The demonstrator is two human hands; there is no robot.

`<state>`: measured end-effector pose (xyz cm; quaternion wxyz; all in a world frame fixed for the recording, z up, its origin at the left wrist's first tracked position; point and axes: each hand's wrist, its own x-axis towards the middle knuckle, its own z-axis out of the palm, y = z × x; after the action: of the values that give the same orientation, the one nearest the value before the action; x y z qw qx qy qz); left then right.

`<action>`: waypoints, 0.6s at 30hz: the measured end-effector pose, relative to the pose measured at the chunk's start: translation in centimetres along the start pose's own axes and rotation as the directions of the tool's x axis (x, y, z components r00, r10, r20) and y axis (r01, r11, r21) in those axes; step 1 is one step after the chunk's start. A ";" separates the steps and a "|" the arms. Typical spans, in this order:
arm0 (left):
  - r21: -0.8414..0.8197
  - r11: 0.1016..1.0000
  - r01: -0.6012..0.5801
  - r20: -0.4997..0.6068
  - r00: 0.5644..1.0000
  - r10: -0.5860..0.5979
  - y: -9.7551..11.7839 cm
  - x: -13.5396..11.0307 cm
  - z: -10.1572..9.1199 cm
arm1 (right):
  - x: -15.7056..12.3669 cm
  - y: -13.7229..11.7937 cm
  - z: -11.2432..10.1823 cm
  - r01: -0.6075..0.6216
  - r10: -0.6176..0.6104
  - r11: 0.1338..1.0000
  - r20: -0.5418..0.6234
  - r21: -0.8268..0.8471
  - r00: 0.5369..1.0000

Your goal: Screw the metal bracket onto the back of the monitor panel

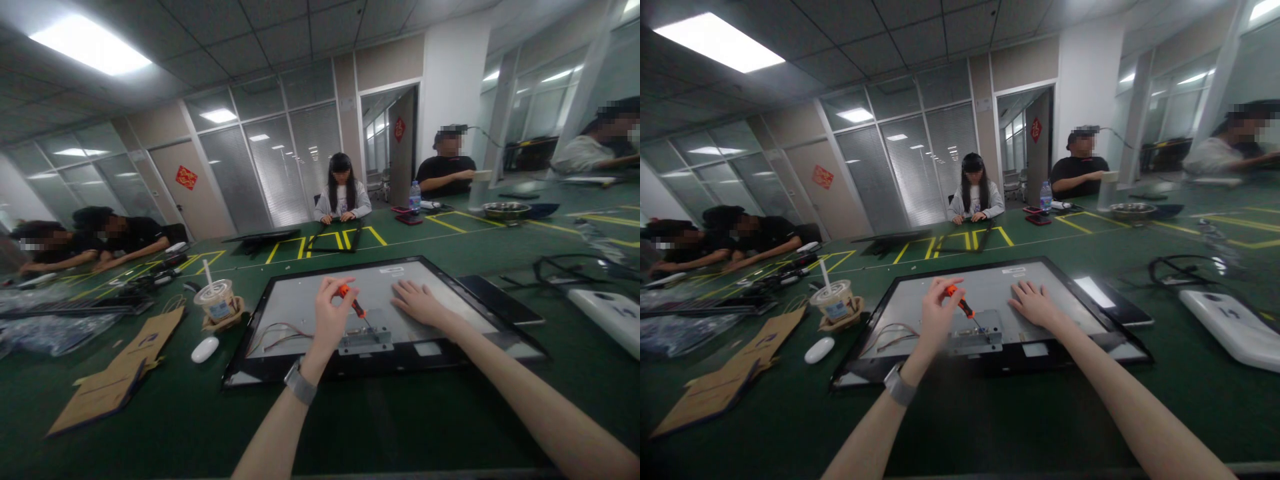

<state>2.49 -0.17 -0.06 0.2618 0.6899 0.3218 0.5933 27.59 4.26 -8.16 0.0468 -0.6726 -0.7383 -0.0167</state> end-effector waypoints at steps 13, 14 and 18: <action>0.210 0.960 -0.184 0.118 0.980 0.162 0.5 -0.7 0.3 | 0.4 0.4 0.8 -0.005 0.004 1.000 -0.017 -0.011 1.000; 0.289 0.927 -0.240 0.152 0.967 0.203 0.7 -0.7 0.1 | 0.4 0.4 0.7 -0.005 0.005 1.000 -0.015 -0.004 1.000; 0.579 0.645 -0.499 0.352 0.866 0.354 1.2 -0.5 -0.6 | 0.4 0.4 0.6 -0.008 0.008 1.000 0.004 0.016 1.000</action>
<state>2.01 -1.34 0.59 -0.1116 0.8506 0.3064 0.4124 27.96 4.74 -8.75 0.0509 -0.6751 -0.7359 -0.0096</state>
